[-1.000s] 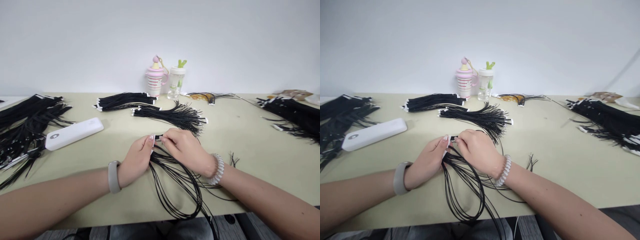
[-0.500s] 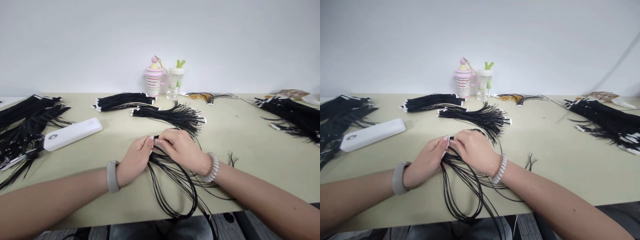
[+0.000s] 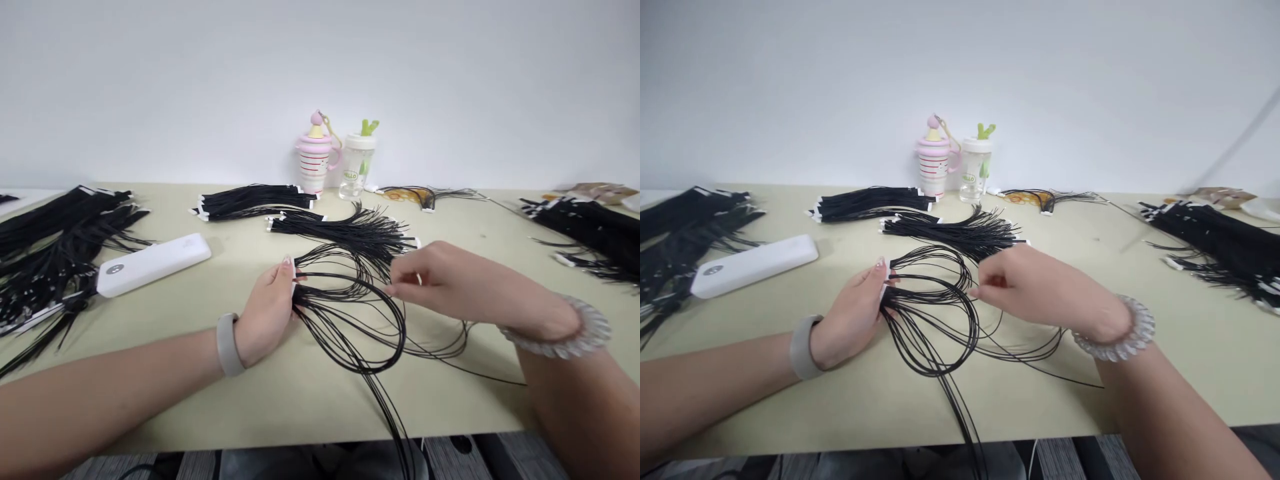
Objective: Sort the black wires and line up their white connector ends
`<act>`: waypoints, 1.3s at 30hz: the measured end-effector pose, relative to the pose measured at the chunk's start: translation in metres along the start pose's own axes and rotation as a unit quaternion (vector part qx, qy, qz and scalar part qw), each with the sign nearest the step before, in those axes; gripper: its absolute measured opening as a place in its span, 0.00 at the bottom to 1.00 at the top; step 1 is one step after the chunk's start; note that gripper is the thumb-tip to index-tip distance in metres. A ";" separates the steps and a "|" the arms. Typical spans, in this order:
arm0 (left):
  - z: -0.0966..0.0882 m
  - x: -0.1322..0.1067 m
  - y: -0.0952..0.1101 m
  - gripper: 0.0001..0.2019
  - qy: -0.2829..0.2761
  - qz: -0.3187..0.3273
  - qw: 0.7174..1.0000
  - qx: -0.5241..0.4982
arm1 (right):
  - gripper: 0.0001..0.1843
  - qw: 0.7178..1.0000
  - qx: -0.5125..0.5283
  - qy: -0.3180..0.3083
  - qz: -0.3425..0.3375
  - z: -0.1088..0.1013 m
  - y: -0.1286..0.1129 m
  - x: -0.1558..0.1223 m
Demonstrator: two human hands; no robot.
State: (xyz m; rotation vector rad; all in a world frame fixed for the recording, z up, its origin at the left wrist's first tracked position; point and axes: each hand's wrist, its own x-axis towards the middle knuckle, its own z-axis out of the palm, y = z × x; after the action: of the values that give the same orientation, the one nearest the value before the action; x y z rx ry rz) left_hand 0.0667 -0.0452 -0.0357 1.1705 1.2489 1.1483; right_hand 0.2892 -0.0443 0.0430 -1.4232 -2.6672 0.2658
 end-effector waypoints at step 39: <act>-0.001 -0.007 0.001 0.15 -0.013 0.044 0.992 0.115 | 0.09 0.985 0.124 0.027 -0.121 0.041 -0.038 0.019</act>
State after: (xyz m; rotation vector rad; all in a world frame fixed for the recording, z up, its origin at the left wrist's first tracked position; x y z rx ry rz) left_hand 0.0658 -0.0517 -0.0338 1.4182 1.3479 1.0702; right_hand 0.2405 -0.0539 0.0110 -1.0108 -2.6180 0.5064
